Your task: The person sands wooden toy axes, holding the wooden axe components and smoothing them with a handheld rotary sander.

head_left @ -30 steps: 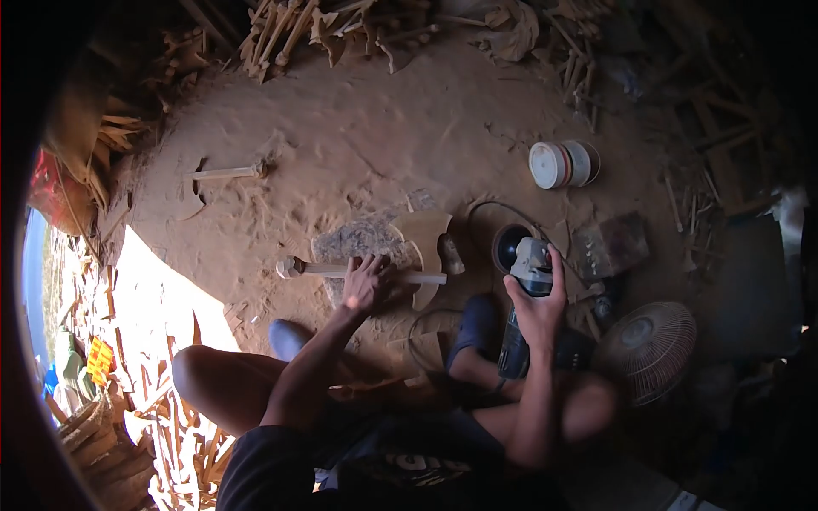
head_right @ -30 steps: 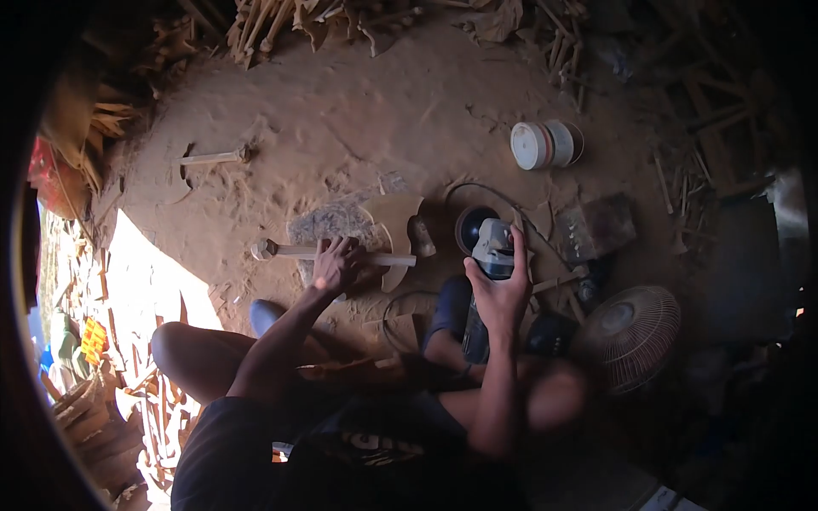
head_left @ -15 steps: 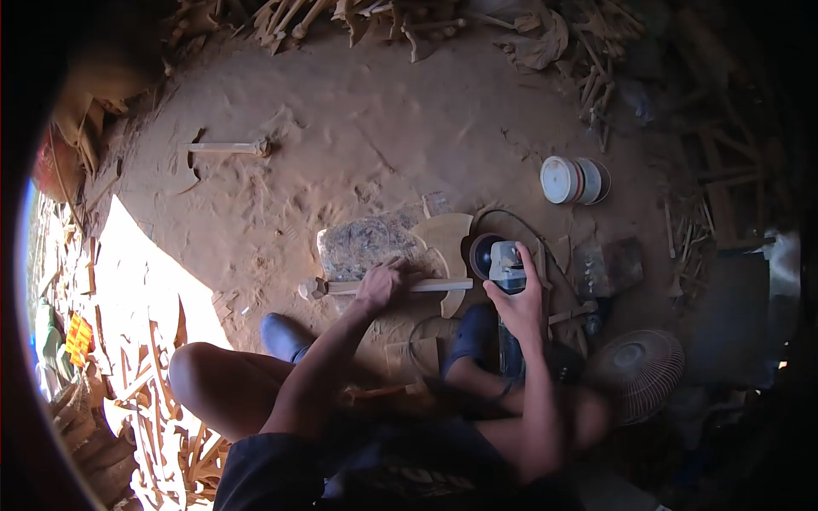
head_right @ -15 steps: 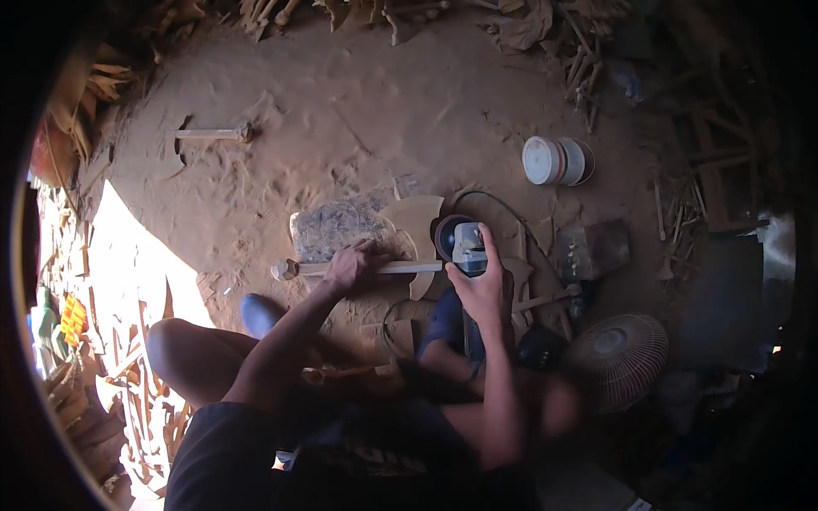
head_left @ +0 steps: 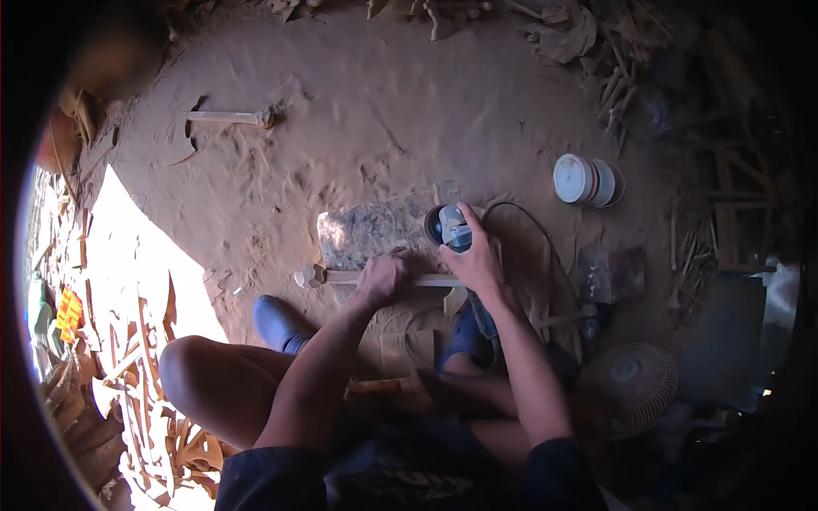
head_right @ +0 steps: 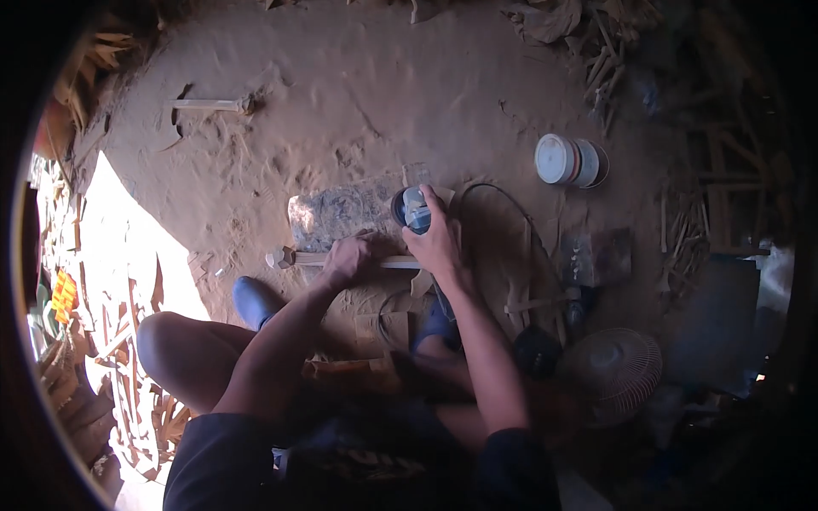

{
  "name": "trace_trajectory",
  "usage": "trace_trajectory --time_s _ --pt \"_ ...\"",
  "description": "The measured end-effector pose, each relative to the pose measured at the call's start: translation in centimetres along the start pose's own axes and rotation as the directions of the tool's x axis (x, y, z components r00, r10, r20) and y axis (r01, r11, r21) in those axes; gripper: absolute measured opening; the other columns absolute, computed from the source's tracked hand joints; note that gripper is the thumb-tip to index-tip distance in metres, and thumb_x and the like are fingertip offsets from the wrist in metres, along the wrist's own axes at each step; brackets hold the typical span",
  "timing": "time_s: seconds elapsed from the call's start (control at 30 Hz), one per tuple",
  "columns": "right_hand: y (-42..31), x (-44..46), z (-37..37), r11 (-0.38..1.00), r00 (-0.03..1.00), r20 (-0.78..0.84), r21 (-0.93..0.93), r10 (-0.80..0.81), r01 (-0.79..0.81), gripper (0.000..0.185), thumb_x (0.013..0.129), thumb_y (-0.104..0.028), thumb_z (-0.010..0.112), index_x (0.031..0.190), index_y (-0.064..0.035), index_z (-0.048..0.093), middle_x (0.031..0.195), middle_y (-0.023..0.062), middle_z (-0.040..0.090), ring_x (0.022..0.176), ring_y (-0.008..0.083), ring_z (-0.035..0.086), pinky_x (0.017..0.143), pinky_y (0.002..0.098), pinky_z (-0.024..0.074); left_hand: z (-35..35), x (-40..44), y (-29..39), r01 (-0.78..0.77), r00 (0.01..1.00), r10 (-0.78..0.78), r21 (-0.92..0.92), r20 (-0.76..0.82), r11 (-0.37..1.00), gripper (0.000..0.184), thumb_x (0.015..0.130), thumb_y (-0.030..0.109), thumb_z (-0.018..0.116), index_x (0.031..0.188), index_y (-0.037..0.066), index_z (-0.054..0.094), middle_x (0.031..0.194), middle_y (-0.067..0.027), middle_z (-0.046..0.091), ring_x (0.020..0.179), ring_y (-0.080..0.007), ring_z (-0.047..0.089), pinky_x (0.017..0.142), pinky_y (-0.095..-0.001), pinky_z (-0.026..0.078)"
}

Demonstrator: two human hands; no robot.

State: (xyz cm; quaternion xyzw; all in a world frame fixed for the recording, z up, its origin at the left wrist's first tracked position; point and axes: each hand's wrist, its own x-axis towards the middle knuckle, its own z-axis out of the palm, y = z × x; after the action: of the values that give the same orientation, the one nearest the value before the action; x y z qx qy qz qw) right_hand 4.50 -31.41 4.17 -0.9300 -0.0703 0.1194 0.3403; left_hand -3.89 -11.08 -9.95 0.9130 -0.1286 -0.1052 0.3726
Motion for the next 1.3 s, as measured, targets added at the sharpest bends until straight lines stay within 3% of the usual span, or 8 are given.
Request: trace_trajectory --time_s 0.17,0.3,0.4,0.6,0.83,1.07,1.2,1.3 --pt "1.4 0.1 -2.5 0.966 0.963 -0.145 -0.091 0.227 -0.241 0.085 0.085 -0.018 0.080 0.161 -0.0091 0.045 0.136 0.0253 0.071 0.124 0.0395 0.071 0.106 0.0451 0.0553 -3.9 -0.4 3.8 -0.028 1.000 0.028 -0.009 0.007 1.000 0.034 0.085 0.022 0.074 0.117 0.031 0.082 0.129 0.0020 0.073 0.122 -0.0248 0.067 0.091 -0.0419 0.060" --pt "2.7 0.2 -0.1 0.995 0.979 -0.199 0.102 0.037 -0.017 0.086 0.084 -0.020 0.081 0.162 -0.0106 0.045 0.136 0.0269 0.070 0.125 0.0425 0.069 0.106 0.0458 0.0551 -3.3 -0.2 3.2 -0.079 0.997 0.079 -0.024 -0.013 0.997 0.034 0.085 0.021 0.074 0.117 0.030 0.082 0.131 0.0030 0.073 0.123 -0.0247 0.067 0.092 -0.0418 0.060" --pt "-1.7 -0.3 -0.2 0.993 0.994 0.024 -0.050 0.106 -0.105 0.085 0.083 -0.018 0.080 0.161 -0.0109 0.046 0.135 0.0268 0.070 0.126 0.0424 0.069 0.106 0.0456 0.0552 -4.2 0.0 3.9 -0.077 0.997 0.077 -0.037 -0.004 0.996 0.034 0.085 0.021 0.075 0.117 0.029 0.082 0.131 0.0034 0.073 0.123 -0.0248 0.067 0.092 -0.0416 0.060" --pt "2.5 2.6 -2.1 0.978 0.964 -0.231 -0.126 0.134 -0.166 0.083 0.082 -0.019 0.080 0.159 -0.0136 0.049 0.133 0.0258 0.072 0.123 0.0427 0.070 0.106 0.0475 0.0552 -4.1 -0.1 4.7 -0.031 0.999 0.032 -0.029 0.016 0.999 0.037 0.083 0.024 0.080 0.119 0.030 0.082 0.130 0.0038 0.074 0.123 -0.0244 0.067 0.095 -0.0404 0.059" --pt "-0.3 1.0 0.1 0.999 0.999 -0.029 -0.043 -0.026 0.025 0.082 0.083 -0.021 0.081 0.158 -0.0160 0.050 0.134 0.0267 0.070 0.123 0.0464 0.068 0.105 0.0500 0.0553 -4.0 0.0 4.7 -0.011 1.000 0.012 -0.007 0.019 1.000 0.040 0.083 0.027 0.082 0.123 0.032 0.081 0.130 0.0041 0.074 0.122 -0.0243 0.067 0.097 -0.0397 0.059" --pt "1.4 3.1 -3.1 0.959 0.972 -0.138 -0.182 0.193 -0.216 0.080 0.082 -0.017 0.080 0.156 -0.0103 0.050 0.134 0.0259 0.070 0.118 0.0470 0.070 0.102 0.0537 0.0571 -4.2 0.2 4.8 0.015 0.999 -0.016 0.010 0.041 1.000 0.038 0.084 0.032 0.083 0.122 0.032 0.081 0.127 0.0047 0.074 0.121 -0.0234 0.067 0.096 -0.0401 0.059" --pt "1.9 1.9 0.5 0.990 0.981 -0.140 0.022 -0.137 0.141 0.078 0.081 -0.015 0.080 0.155 -0.0147 0.053 0.132 0.0263 0.071 0.116 0.0488 0.069 0.100 0.0535 0.0582 -4.2 0.2 5.1 0.004 1.000 -0.005 0.048 0.025 0.999 0.041 0.081 0.025 0.084 0.121 0.030 0.082 0.130 0.0046 0.073 0.121 -0.0247 0.068 0.096 -0.0399 0.059" --pt "-1.0 1.1 -0.4 1.000 0.999 -0.032 -0.010 0.005 -0.005 0.076 0.081 -0.014 0.080 0.153 -0.0120 0.055 0.133 0.0270 0.070 0.115 0.0497 0.069 0.101 0.0533 0.0579 -4.7 0.1 5.5 0.015 0.999 -0.016 0.031 0.029 0.999 0.041 0.080 0.025 0.085 0.121 0.031 0.082 0.125 0.0035 0.074 0.118 -0.0249 0.068 0.094 -0.0408 0.060"
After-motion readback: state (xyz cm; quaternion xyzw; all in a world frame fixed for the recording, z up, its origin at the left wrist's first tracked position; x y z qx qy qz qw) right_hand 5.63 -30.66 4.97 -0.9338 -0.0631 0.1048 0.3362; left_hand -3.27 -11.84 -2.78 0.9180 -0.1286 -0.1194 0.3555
